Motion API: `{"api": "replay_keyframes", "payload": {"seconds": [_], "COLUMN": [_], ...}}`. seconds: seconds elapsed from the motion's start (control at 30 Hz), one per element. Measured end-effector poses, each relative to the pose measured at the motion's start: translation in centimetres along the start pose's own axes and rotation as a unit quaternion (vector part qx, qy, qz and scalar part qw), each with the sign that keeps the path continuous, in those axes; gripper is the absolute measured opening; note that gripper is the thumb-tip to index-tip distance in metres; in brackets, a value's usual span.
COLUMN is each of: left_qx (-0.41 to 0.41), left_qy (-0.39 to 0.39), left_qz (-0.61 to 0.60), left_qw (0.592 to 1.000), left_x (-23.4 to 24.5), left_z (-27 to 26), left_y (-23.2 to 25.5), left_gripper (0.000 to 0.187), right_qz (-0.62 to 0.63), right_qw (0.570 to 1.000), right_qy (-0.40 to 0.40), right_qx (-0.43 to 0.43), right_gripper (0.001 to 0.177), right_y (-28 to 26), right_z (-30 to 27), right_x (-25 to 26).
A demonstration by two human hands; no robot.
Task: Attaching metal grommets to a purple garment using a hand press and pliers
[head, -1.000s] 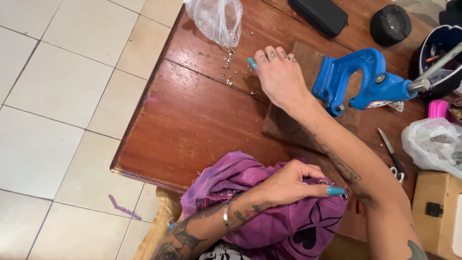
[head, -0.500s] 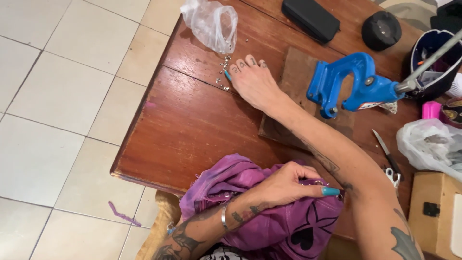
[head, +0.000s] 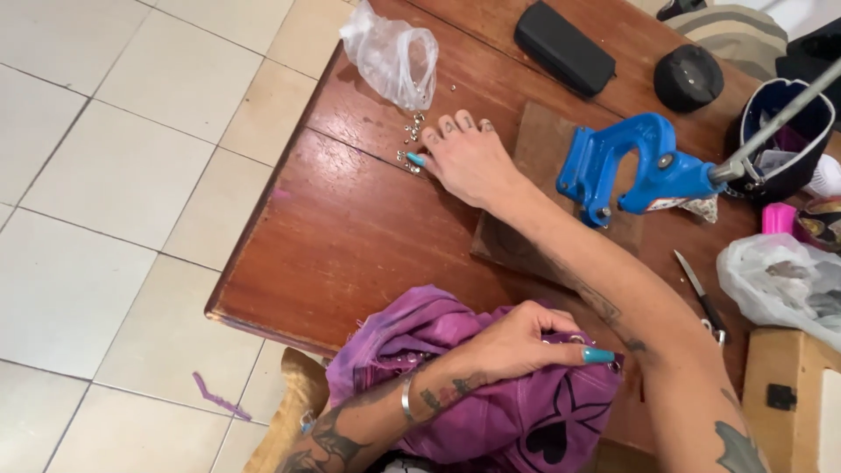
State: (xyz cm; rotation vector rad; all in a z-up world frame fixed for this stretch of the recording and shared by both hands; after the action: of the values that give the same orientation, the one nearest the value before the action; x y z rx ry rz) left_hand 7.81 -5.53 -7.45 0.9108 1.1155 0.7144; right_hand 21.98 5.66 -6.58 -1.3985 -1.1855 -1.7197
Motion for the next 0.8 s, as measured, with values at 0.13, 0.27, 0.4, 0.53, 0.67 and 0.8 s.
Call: {"api": "replay_keyframes", "payload": {"seconds": [0.13,0.27,0.4,0.53,0.67,0.8], "left_qx": [0.006,0.012,0.025,-0.049,-0.071,-0.046], "left_qy": [-0.008,-0.007,-0.019,-0.020,-0.023,-0.051], "left_qz": [-0.016,-0.004,0.008,0.022,0.152,0.297], "left_qw": [1.000,1.000,0.999,0.998,0.986,0.952], "left_x": [0.0,-0.1,0.1,-0.4,-0.8,-3.7], "left_z": [-0.3,-0.2,0.0,-0.2,0.6,0.2], "left_y": [0.4,0.8,0.5,2.2,3.6,6.7], "left_gripper": [0.011,0.012,0.012,0.011,0.010,0.017], "right_qz": [-0.006,-0.062,-0.128,0.205,0.323,0.257], "right_qw": [0.999,0.989,0.970,0.953,0.930,0.951], "right_qy": [0.015,0.110,0.190,0.191,0.174,0.171], "right_qx": [0.036,0.081,0.085,0.114,0.033,0.020], "right_gripper": [0.028,0.020,0.016,0.016,0.014,0.013], "right_y": [0.3,0.8,1.6,2.7,3.9,2.6], "right_z": [0.4,0.4,-0.9,-9.3,-21.3,-29.0], "right_x": [-3.1,-5.0,-0.5,9.4,12.9,12.1]}}
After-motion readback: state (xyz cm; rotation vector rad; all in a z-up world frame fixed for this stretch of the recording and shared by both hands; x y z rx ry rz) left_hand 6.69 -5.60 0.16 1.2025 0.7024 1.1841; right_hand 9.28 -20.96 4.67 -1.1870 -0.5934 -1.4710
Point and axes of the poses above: each hand's wrist, its own z-axis towards the middle knuckle, its own x-axis out of the back of the hand, y = z × x, the point moved 4 cm from there along z, towards the middle knuckle, and after that the axes turned 2 degrees about -x, right-handed, at the moved point
